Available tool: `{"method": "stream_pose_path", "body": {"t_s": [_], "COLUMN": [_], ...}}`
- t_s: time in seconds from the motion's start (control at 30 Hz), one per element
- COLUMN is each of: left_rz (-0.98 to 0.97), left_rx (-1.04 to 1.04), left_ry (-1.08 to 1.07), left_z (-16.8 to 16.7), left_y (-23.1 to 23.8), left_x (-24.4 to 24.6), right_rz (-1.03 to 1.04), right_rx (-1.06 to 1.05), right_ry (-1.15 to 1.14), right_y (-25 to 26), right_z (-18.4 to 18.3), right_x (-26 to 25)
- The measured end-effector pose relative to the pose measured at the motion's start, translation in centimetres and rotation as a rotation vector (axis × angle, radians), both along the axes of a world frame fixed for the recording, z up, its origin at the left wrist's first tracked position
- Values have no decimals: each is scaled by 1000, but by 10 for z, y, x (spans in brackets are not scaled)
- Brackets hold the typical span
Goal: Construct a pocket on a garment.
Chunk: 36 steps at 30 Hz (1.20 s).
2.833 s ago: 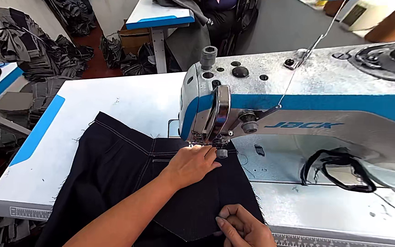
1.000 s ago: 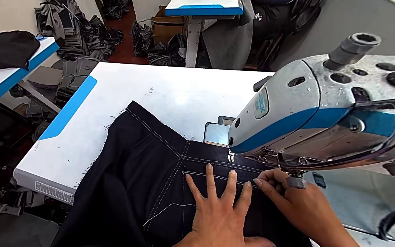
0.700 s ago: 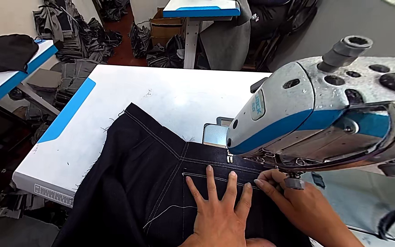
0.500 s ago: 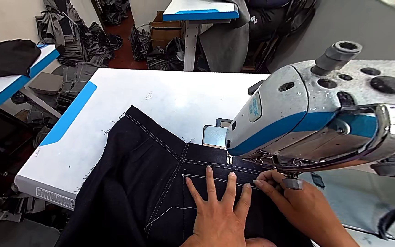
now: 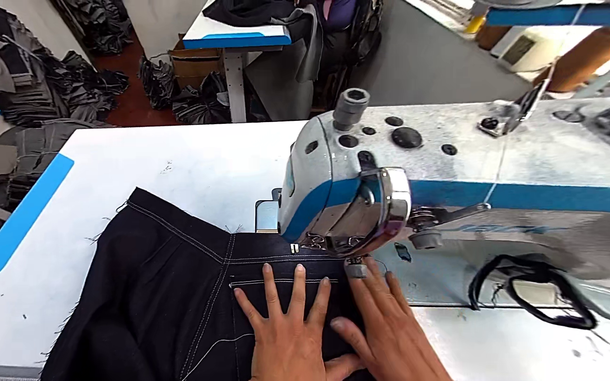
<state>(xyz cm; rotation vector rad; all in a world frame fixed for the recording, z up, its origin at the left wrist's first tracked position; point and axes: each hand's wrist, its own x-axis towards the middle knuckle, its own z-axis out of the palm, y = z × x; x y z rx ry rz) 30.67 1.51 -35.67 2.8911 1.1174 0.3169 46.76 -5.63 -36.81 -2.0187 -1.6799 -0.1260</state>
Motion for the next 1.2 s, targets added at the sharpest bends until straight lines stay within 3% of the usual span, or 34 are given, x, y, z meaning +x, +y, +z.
{"method": "stream_pose_path", "body": {"t_s": [0.2, 1.2], "left_rz": [-3, -43], "left_rx": [25, 37], "left_ry": [31, 27], "left_z": [1, 2], "left_y": [1, -2], "left_x": [0, 7], "right_rz": [10, -5], "right_rx": [-63, -41], "right_ry": [-170, -161], "right_y": [5, 2], "right_z": [-11, -16], "right_x": [1, 9]}}
